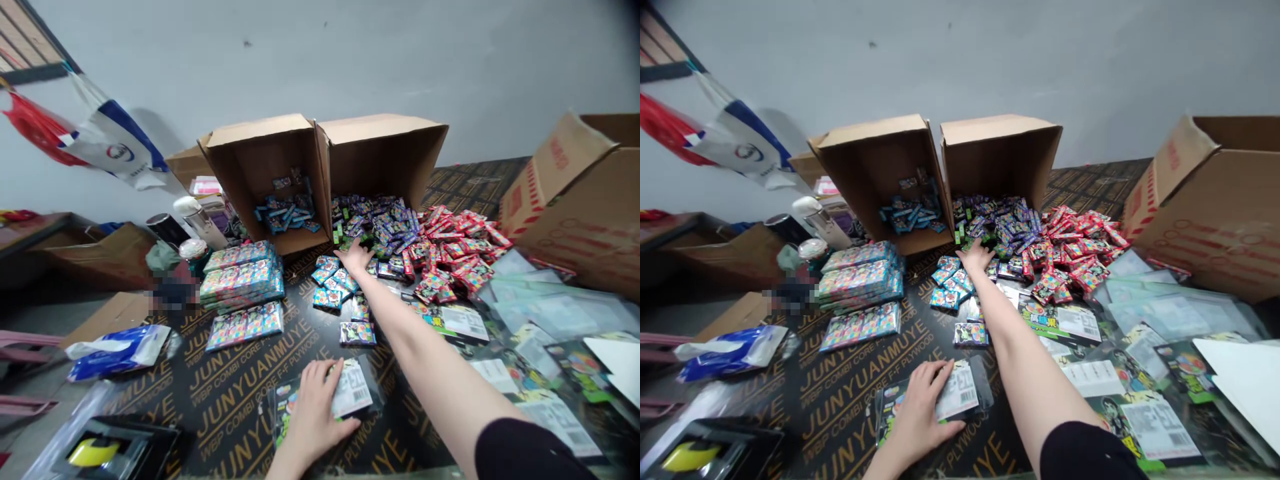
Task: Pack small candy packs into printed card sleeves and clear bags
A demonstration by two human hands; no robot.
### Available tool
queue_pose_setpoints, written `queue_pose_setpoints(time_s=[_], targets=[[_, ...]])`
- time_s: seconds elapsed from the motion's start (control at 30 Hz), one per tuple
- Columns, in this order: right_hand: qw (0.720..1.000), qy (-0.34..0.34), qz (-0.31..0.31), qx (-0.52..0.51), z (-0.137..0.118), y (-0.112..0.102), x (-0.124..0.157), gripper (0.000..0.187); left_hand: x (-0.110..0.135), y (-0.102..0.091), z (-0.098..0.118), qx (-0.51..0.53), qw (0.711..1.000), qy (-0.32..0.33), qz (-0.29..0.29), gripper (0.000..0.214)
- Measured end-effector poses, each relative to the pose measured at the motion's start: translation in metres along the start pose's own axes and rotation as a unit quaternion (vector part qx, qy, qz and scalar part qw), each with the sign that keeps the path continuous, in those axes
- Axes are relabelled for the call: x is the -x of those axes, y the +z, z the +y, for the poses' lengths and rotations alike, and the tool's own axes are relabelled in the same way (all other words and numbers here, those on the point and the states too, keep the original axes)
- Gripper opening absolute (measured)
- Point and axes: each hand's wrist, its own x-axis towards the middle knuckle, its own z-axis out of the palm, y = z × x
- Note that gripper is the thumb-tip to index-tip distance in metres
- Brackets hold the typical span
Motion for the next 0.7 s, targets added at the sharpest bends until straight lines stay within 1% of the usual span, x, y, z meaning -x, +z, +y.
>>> queue_pose_setpoints(time_s=[0.13, 0.23, 0.33, 0.4, 0.43, 0.5, 0.53, 0.6, 0.63, 0.67, 0.7], targets=[[0.999, 0.035, -0.001, 0.006, -0.005, 0.005, -0.005, 0.070, -0.002, -0.003, 0.003, 0.007, 1.000, -0.002, -0.004, 0.089], [1.000, 0.024, -0.014, 0.007, 0.001, -0.003, -0.006, 0.066, -0.001, -0.005, 0.004, 0.011, 1.000, 0.002, 0.005, 0.089], [0.999, -0.025, -0.030, -0.001, 0.016, -0.025, 0.005, 0.060, 0.000, -0.001, 0.000, 0.011, 1.000, 0.011, 0.013, 0.088], [0.997, -0.068, -0.036, -0.005, 0.032, -0.045, 0.022, 0.054, -0.002, 0.000, -0.001, 0.000, 0.999, 0.028, 0.023, 0.089], [0.995, -0.095, -0.040, -0.012, 0.041, -0.057, 0.034, 0.053, -0.003, -0.003, 0.001, -0.006, 0.999, 0.040, 0.031, 0.089], [0.981, -0.170, -0.057, -0.068, 0.060, -0.081, 0.064, 0.055, -0.005, -0.020, 0.014, -0.004, 0.996, 0.071, 0.060, 0.083], [0.967, -0.213, -0.070, -0.117, 0.069, -0.092, 0.080, 0.057, -0.004, -0.033, 0.025, 0.009, 0.993, 0.086, 0.078, 0.076], [0.928, -0.282, -0.103, -0.219, 0.086, -0.113, 0.114, 0.060, 0.002, -0.067, 0.055, 0.070, 0.984, 0.109, 0.125, 0.051], [0.909, -0.300, -0.127, -0.259, 0.094, -0.122, 0.130, 0.060, 0.008, -0.084, 0.071, 0.110, 0.977, 0.122, 0.136, 0.042], [0.895, -0.305, -0.158, -0.285, 0.101, -0.130, 0.145, 0.059, 0.016, -0.097, 0.086, 0.148, 0.969, 0.142, 0.138, 0.040], [0.881, -0.305, -0.199, -0.302, 0.109, -0.135, 0.158, 0.058, 0.027, -0.105, 0.100, 0.171, 0.963, 0.165, 0.124, 0.038]])
